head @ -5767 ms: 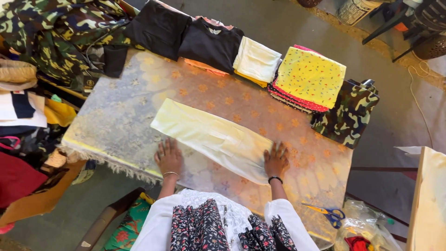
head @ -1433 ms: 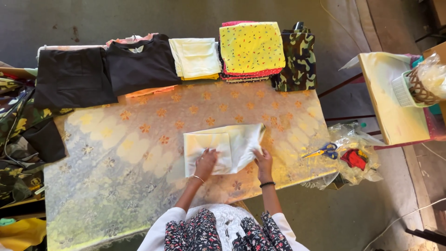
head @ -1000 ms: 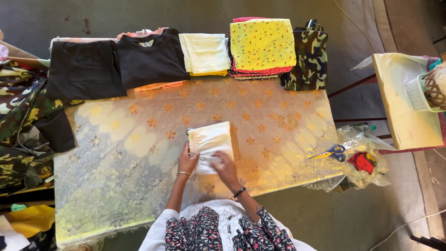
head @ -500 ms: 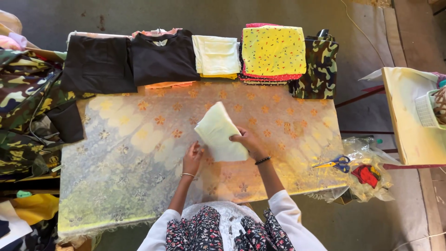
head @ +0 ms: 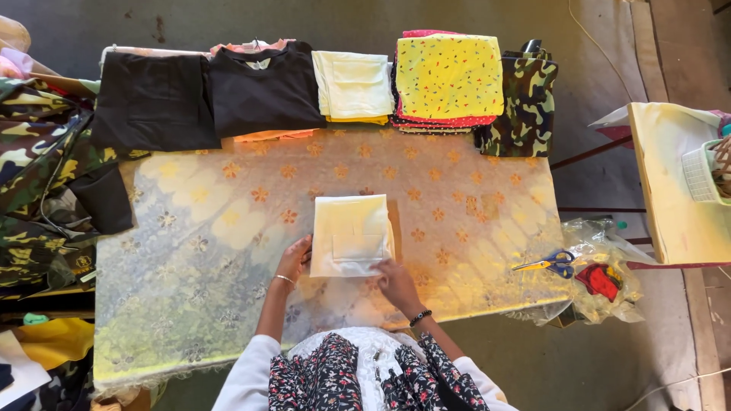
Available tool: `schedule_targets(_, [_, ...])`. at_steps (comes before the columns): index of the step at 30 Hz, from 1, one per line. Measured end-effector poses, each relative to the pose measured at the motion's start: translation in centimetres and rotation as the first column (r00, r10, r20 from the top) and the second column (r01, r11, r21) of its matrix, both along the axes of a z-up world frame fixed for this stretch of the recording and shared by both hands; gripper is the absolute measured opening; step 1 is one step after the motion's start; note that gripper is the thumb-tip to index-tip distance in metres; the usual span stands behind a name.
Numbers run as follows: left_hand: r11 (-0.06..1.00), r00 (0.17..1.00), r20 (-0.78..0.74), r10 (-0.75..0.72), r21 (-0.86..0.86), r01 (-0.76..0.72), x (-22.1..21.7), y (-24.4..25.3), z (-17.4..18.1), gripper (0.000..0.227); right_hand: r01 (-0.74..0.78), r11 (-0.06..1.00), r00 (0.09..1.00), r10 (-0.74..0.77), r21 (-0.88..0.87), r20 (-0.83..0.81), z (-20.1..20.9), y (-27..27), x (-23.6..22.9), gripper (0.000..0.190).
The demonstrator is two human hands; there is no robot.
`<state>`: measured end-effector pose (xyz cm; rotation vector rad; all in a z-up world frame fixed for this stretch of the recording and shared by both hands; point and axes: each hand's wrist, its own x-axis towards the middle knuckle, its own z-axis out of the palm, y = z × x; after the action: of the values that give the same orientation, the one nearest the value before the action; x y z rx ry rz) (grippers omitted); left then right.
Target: Folding various items of clothing including shirts and pants and organizing them on a workspace table.
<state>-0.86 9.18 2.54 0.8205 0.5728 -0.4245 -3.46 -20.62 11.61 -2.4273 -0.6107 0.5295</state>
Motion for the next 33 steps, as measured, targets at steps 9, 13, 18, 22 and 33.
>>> schedule_targets(9, [0.906,0.969,0.053,-0.242,0.370,0.206,4.5,-2.5,-2.8,0.038,0.822,0.503,0.569,-0.691,0.268,-0.446,-7.9,-0.7,7.3,0.044])
schedule_targets(13, [0.965,0.996,0.009,-0.091,0.246,0.086,4.1,-2.8,-5.0,0.036,0.778,0.598,0.623,-0.774,0.191,-0.116,-11.2,-1.6,6.9,0.041])
schedule_targets(18, [0.971,0.993,-0.008,-0.114,0.212,0.113,5.3,-2.4,-1.1,0.040,0.893,0.408,0.442,-0.873,0.189,-0.207,-6.6,1.1,7.9,0.043])
schedule_targets(22, [0.921,0.941,-0.109,-0.320,0.196,0.336,7.9,-2.6,0.6,0.043,0.833,0.435,0.547,-0.557,0.341,-0.625,-6.1,1.3,11.9,0.047])
schedule_targets(33, [0.936,0.884,0.372,-0.284,0.309,0.170,36.4,0.0,12.9,0.041,0.687,0.413,0.719,-0.273,0.597,-0.639,8.3,3.0,39.6,0.049])
